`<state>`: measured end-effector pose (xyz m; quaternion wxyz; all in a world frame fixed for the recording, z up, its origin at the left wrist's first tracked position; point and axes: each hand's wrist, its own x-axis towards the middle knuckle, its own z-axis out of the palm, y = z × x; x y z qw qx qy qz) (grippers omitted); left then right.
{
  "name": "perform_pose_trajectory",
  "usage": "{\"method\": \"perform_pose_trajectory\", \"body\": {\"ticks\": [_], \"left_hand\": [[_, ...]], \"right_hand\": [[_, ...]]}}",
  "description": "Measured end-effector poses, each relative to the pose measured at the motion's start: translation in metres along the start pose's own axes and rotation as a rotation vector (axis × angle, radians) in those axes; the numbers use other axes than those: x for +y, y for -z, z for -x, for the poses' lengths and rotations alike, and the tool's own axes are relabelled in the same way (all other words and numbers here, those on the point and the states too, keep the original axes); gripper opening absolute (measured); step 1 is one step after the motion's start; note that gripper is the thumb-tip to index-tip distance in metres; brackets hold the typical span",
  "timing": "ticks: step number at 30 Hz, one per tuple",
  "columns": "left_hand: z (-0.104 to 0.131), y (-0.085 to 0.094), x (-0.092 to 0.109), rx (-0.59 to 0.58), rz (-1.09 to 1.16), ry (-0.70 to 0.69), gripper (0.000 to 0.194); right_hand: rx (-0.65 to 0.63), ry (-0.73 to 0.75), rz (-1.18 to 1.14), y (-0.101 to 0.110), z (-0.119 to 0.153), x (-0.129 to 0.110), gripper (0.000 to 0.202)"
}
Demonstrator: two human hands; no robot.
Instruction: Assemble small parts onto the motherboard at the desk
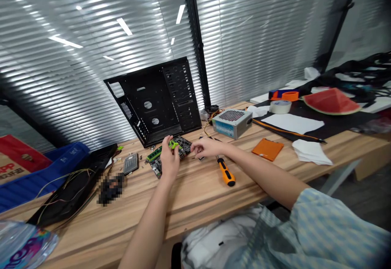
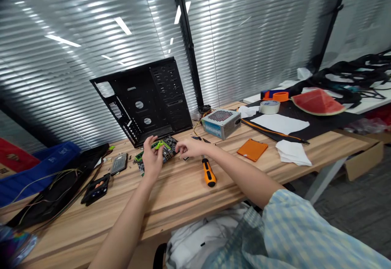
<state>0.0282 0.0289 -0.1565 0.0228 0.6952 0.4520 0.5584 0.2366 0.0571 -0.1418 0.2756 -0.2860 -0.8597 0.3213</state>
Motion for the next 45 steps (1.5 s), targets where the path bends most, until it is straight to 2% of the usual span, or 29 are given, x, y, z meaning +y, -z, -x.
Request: {"method": "perform_pose_trajectory", "body": {"ticks": [2, 5, 6, 8, 13, 17, 21, 25, 28, 34, 41, 45], "left_hand": [[-0.001, 0.001, 0.001, 0.004, -0.023, -0.008, 0.045], [-0.003, 0.004, 0.001, 0.029, -0.094, 0.039, 0.048], [-0.003, 0.005, 0.001, 0.032, -0.109, 0.06, 0.049], [-0.004, 0.006, 0.001, 0.017, -0.121, 0.076, 0.05], [-0.004, 0.002, 0.003, -0.035, -0.146, 0.098, 0.054], [-0.004, -0.002, 0.01, -0.063, -0.147, 0.12, 0.055], [-0.005, -0.002, 0.013, -0.06, -0.16, 0.115, 0.057], [-0.007, 0.004, 0.005, -0.018, -0.186, 0.105, 0.056], [-0.008, 0.006, 0.001, -0.001, -0.184, 0.113, 0.054], [-0.007, 0.001, 0.012, -0.046, -0.211, 0.089, 0.052], [-0.005, -0.007, 0.029, -0.12, -0.274, 0.052, 0.046], [-0.005, 0.001, 0.024, -0.167, -0.371, 0.066, 0.045]], "right_hand": [[0.167, -0.034, 0.092, 0.01, 0.002, 0.004, 0.017], [0.599, -0.105, 0.351, 0.035, 0.008, 0.015, 0.016], [0.697, -0.133, 0.433, 0.043, 0.01, 0.018, 0.015], [0.775, -0.141, 0.543, 0.052, 0.013, 0.021, 0.014], [0.834, -0.108, 0.874, 0.051, 0.013, 0.014, 0.022], [0.868, -0.132, 0.99, 0.048, 0.013, 0.008, 0.027], [0.931, -0.169, 0.979, 0.05, 0.015, 0.005, 0.031], [0.939, -0.166, 0.887, 0.051, 0.015, 0.005, 0.029], [0.949, -0.172, 0.934, 0.053, 0.014, 0.008, 0.029], [0.951, -0.235, 1.071, 0.062, 0.017, 0.01, 0.029], [0.988, -0.285, 1.017, 0.062, 0.017, 0.004, 0.028], [1.021, -0.307, 0.998, 0.077, 0.026, 0.009, 0.027]]}}
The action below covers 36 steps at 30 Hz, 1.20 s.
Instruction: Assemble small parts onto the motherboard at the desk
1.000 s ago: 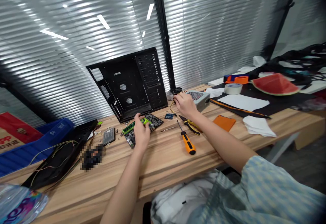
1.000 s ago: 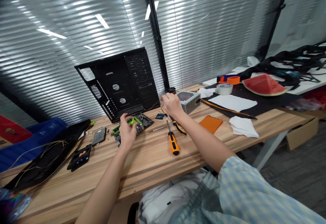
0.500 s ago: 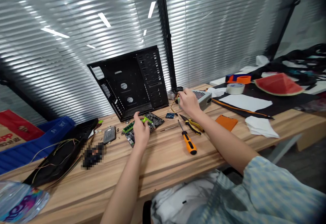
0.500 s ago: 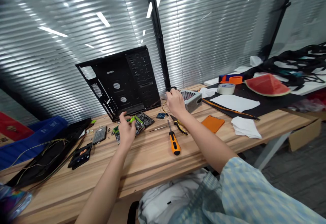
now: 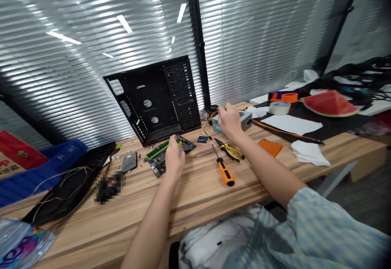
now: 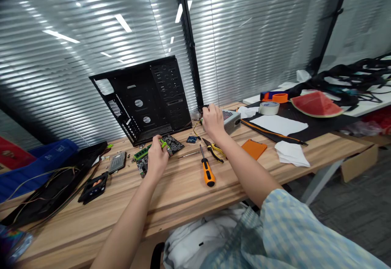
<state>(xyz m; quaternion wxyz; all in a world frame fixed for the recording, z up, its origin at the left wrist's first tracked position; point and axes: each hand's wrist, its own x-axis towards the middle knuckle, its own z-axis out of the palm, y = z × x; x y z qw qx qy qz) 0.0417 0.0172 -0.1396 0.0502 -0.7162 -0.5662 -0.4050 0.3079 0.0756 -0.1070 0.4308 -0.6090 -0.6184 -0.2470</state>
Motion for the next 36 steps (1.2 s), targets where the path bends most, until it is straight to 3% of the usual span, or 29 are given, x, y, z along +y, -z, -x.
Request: {"method": "perform_pose_trajectory", "body": {"ticks": [4, 8, 14, 18, 21, 26, 29, 33, 36], "left_hand": [[-0.005, 0.013, -0.034, 0.075, -0.066, 0.098, 0.044], [-0.01, 0.012, -0.042, 0.162, 0.011, 0.038, 0.033], [-0.001, -0.007, -0.013, 0.022, 0.2, -0.084, 0.018], [0.004, -0.011, -0.007, 0.003, 0.365, -0.011, 0.017], [0.006, -0.011, -0.004, -0.051, 0.37, -0.032, 0.013], [0.012, -0.011, 0.002, -0.4, 0.16, -0.258, 0.012], [0.015, -0.012, 0.004, -0.547, 0.069, -0.299, 0.013], [0.017, -0.013, 0.002, -0.569, 0.027, -0.287, 0.015], [0.016, -0.013, 0.001, -0.481, 0.101, -0.272, 0.021]], "right_hand": [[0.083, -0.178, -0.04, 0.002, -0.007, 0.027, 0.031], [0.05, -0.046, -0.161, -0.004, -0.004, 0.018, 0.031], [0.008, 0.044, -0.462, -0.012, 0.005, -0.013, 0.025], [-0.077, -0.073, -0.757, -0.018, 0.009, -0.018, 0.022], [-0.19, -0.156, -1.002, -0.02, 0.012, -0.025, 0.026], [-0.33, -0.129, -1.189, -0.013, 0.016, -0.039, 0.03], [-0.362, -0.118, -1.205, -0.009, 0.017, -0.044, 0.031], [-0.36, -0.114, -1.213, -0.008, 0.019, -0.046, 0.032], [-0.35, -0.118, -1.203, -0.009, 0.019, -0.047, 0.03]]}}
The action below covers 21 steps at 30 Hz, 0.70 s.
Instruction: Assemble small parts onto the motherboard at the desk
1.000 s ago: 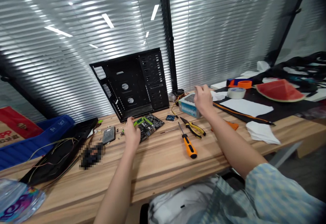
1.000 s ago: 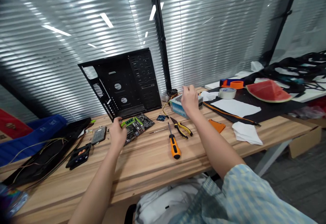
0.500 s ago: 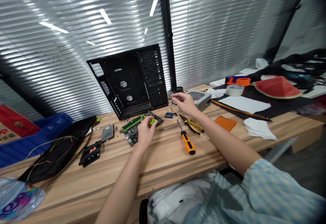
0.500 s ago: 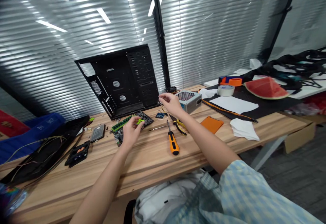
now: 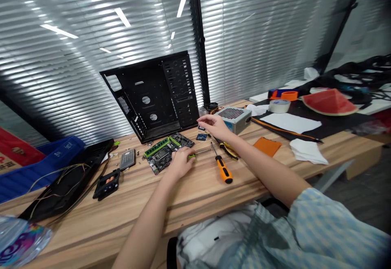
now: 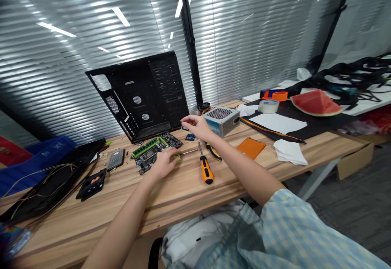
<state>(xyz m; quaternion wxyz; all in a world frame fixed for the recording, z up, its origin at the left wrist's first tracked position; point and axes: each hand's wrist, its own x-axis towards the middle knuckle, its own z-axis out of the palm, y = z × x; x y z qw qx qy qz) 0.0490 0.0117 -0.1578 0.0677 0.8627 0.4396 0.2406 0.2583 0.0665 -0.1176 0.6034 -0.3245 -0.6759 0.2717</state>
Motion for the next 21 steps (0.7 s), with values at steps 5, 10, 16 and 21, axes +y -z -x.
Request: {"method": "perform_pose_trajectory", "body": {"ticks": [5, 10, 16, 21], "left_hand": [[-0.006, 0.002, 0.005, 0.189, 0.514, 0.09, 0.03], [-0.005, 0.006, 0.021, -0.044, 0.969, 0.234, 0.05], [-0.002, 0.005, 0.034, -0.182, 1.194, 0.408, 0.063], [-0.004, 0.005, 0.034, -0.052, 1.221, 0.516, 0.083]], "right_hand": [[0.009, -0.004, 0.012, -0.002, 0.001, 0.002, 0.029], [0.018, 0.006, 0.002, -0.004, 0.002, 0.002, 0.027], [0.024, -0.005, 0.002, -0.006, 0.002, 0.004, 0.027], [-0.02, -0.049, -0.03, -0.014, 0.006, 0.009, 0.026]]}}
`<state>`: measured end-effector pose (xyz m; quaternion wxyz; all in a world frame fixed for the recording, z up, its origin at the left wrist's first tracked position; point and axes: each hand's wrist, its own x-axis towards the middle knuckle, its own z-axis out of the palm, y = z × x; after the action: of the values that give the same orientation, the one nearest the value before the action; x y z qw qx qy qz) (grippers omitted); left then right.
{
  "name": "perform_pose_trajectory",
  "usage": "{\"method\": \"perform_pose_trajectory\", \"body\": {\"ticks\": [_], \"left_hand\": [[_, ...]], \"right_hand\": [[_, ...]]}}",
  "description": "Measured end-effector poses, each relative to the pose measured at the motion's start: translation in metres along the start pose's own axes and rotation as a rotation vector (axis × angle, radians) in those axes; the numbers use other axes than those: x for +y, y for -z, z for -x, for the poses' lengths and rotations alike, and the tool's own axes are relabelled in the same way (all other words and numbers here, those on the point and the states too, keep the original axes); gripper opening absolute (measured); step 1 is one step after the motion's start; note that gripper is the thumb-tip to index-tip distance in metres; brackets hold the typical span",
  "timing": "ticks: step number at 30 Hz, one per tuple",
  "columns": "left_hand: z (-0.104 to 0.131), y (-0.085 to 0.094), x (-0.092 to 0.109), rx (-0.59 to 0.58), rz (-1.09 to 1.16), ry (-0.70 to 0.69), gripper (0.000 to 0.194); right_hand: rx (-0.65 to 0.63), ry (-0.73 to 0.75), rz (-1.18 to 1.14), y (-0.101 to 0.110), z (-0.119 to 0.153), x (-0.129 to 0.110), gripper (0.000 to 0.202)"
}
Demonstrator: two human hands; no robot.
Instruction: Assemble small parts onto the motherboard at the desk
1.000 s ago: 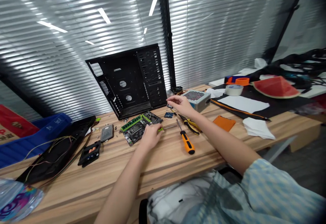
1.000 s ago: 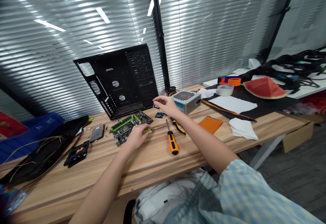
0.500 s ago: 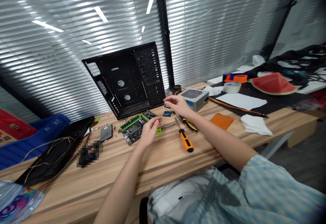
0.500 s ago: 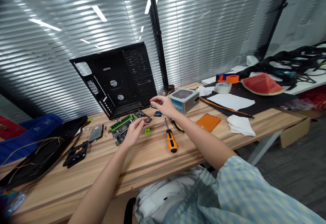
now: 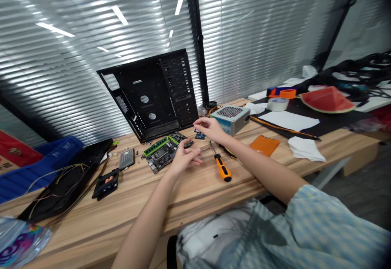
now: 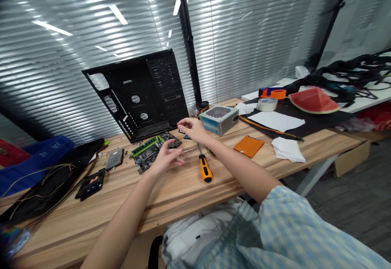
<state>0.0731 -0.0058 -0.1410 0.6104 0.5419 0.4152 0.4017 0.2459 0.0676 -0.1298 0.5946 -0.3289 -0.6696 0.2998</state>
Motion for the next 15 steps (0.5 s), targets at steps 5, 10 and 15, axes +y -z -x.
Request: {"method": "perform_pose_trajectory", "body": {"ticks": [5, 10, 15], "left_hand": [[0.003, 0.002, 0.004, -0.218, 0.036, 0.102, 0.054], [0.003, 0.005, 0.004, -0.239, 0.119, 0.137, 0.034], [0.004, 0.011, 0.007, -0.278, 0.227, 0.146, 0.028]], "right_hand": [[-0.04, -0.009, 0.023, -0.007, 0.005, 0.002, 0.027], [0.003, -0.014, 0.053, -0.001, 0.001, 0.006, 0.025], [0.085, 0.019, 0.229, 0.01, -0.003, 0.013, 0.018]]}}
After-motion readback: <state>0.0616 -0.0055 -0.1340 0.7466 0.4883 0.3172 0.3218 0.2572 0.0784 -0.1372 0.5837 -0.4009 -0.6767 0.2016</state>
